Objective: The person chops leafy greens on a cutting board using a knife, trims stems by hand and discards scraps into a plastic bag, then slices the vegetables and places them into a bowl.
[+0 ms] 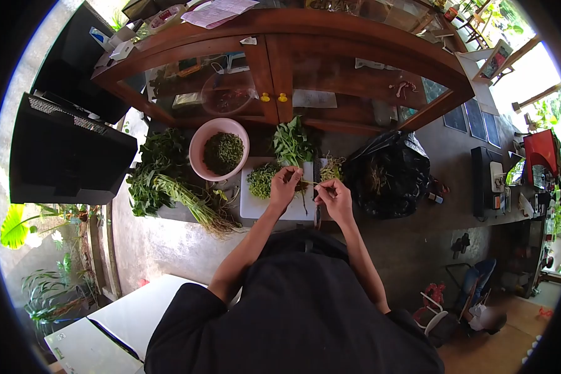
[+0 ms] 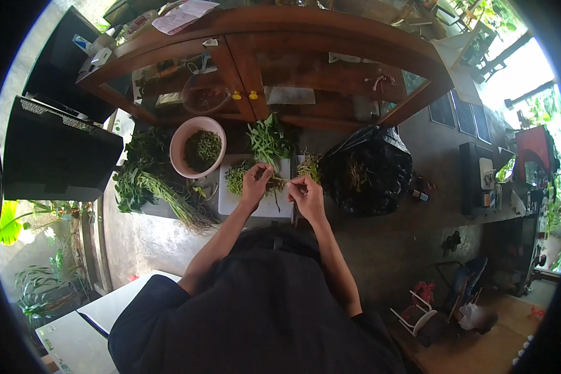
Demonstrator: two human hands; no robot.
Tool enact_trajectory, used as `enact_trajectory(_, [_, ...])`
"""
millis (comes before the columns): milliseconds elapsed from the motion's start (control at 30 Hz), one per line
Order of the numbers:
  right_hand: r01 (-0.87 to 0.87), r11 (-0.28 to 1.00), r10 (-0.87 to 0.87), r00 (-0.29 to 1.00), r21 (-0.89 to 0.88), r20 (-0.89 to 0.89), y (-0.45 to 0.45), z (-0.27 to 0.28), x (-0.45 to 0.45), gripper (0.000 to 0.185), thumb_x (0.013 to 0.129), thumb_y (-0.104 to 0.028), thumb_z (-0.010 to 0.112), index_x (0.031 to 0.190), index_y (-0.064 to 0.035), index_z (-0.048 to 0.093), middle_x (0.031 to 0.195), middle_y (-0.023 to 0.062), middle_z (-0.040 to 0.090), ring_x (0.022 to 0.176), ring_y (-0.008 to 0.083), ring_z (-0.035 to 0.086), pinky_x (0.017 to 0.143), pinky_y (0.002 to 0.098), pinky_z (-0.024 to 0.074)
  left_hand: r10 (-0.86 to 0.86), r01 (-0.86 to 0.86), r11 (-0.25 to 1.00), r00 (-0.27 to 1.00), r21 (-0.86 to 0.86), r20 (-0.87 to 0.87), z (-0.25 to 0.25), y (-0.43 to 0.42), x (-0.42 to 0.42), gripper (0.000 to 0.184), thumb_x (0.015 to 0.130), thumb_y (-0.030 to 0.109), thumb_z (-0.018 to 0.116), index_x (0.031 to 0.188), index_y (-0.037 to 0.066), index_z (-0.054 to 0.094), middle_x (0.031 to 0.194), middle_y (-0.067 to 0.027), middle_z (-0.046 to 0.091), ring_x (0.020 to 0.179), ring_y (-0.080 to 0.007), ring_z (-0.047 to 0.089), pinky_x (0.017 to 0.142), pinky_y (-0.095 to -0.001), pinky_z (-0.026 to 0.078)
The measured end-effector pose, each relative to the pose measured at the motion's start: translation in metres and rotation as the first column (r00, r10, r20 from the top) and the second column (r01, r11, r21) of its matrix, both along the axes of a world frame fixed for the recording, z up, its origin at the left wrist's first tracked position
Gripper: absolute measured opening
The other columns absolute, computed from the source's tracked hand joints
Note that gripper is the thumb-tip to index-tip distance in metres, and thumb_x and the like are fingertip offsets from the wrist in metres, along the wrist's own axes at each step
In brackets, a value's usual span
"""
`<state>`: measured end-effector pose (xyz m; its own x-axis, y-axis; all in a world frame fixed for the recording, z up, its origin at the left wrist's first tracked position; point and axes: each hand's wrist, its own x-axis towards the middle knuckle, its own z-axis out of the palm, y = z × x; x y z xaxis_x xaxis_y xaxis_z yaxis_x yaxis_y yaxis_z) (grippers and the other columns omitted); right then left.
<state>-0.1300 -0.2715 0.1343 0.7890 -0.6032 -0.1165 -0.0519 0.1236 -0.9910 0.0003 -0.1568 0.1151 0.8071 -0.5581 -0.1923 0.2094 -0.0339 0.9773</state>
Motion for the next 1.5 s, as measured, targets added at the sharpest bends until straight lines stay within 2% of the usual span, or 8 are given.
enact_trajectory(467, [0.186,0.980,-0.196,0.966,-0.075,-0.166,-0.031,-0.022,-0.021,0.009,0.088,-0.002,0.066,0.091,0.0028,0.060,0.075,0.0063,0.066,0.060,0.0083,0.063,0.052,0.0233,0.0490,-0.056,0.032,0.997,0.927,-0.071,-0.370,-0.017,-0.031,0.004,0.023,0.097,0.022,0.062,0.103,-0.001,0.062,0.091,-0.0044,0.067,0.081,-0.0161,0.069,0.068,-0.0290,0.056])
enact_trajectory(633, [0.115,0.955,-0.192,0.942,-0.274,-0.275,-0.039,-0.021,-0.030,0.007,0.090,-0.003,0.063,0.095,0.0013,0.060,0.079,0.0097,0.069,0.057,0.0118,0.063,0.053,0.0277,0.0470,-0.056,0.008,0.993,0.914,-0.119,-0.401,-0.017,-0.042,-0.002,0.022,0.097,0.020,0.060,0.104,-0.001,0.063,0.092,-0.0040,0.067,0.080,-0.0159,0.069,0.071,-0.0292,0.057])
enact_trajectory(767, [0.113,0.949,-0.202,0.935,-0.296,-0.292,-0.040,-0.038,-0.032,0.009,0.088,-0.005,0.064,0.096,-0.0020,0.062,0.083,0.0109,0.070,0.059,0.0197,0.066,0.055,0.0309,0.0483,-0.131,0.082,0.984,0.935,-0.158,-0.329,-0.015,-0.039,-0.001,0.021,0.098,0.020,0.059,0.107,0.001,0.062,0.095,-0.0037,0.066,0.085,-0.0168,0.069,0.072,-0.0302,0.057])
enact_trajectory(833, [0.105,0.858,-0.292,0.905,-0.502,-0.311,-0.040,-0.043,-0.030,0.012,0.085,-0.007,0.067,0.095,-0.0052,0.064,0.083,0.0107,0.070,0.065,0.0267,0.067,0.057,0.0334,0.0495,-0.150,0.108,0.983,0.940,-0.150,-0.306,-0.004,-0.036,-0.001,0.021,0.098,0.019,0.059,0.108,0.001,0.062,0.096,-0.0037,0.066,0.085,-0.0166,0.069,0.072,-0.0301,0.057])
enact_trajectory(1067, [0.115,0.751,-0.381,0.879,-0.650,-0.285,-0.035,-0.027,-0.019,0.013,0.082,-0.010,0.071,0.092,-0.0058,0.065,0.081,0.0092,0.069,0.072,0.0270,0.067,0.061,0.0338,0.0508,-0.192,0.157,0.974,0.954,-0.164,-0.229,0.000,-0.016,0.001,0.024,0.099,0.017,0.057,0.115,0.000,0.061,0.092,-0.0042,0.065,0.080,-0.0143,0.068,0.070,-0.0287,0.057])
enact_trajectory(1233, [0.045,0.827,-0.136,0.983,-0.561,-0.122,-0.018,0.000,-0.002,0.011,0.084,-0.007,0.071,0.095,-0.0046,0.067,0.082,0.0094,0.067,0.067,0.0205,0.065,0.060,0.0300,0.0506,-0.165,0.139,0.978,0.971,-0.157,-0.170,0.005,0.007,0.004,0.023,0.098,0.016,0.057,0.112,-0.001,0.063,0.083,-0.0033,0.065,0.072,-0.0097,0.064,0.066,-0.0265,0.054])
enact_trajectory(1300, [0.030,0.821,-0.089,0.993,-0.570,-0.076,-0.007,0.014,0.010,0.012,0.085,-0.007,0.070,0.097,-0.0052,0.068,0.082,0.0088,0.066,0.066,0.0200,0.065,0.059,0.0292,0.0503,-0.204,0.203,0.979,0.979,0.023,0.028,0.002,0.021,0.008,0.020,0.097,0.016,0.059,0.107,0.000,0.065,0.079,-0.0016,0.065,0.064,-0.0056,0.057,0.060,-0.0239,0.047])
enact_trajectory(1500, [-0.116,0.759,0.113,0.992,-0.640,-0.046,0.020,0.042,0.035,0.015,0.086,-0.008,0.069,0.101,-0.0100,0.070,0.083,0.0052,0.060,0.062,0.0198,0.061,0.056,0.0318,0.0495,-0.148,0.116,0.986,0.944,0.123,0.296,0.008,0.065,0.009,0.018,0.093,0.017,0.065,0.101,0.001,0.068,0.078,-0.0020,0.064,0.065,-0.0056,0.054,0.057,-0.0246,0.043])
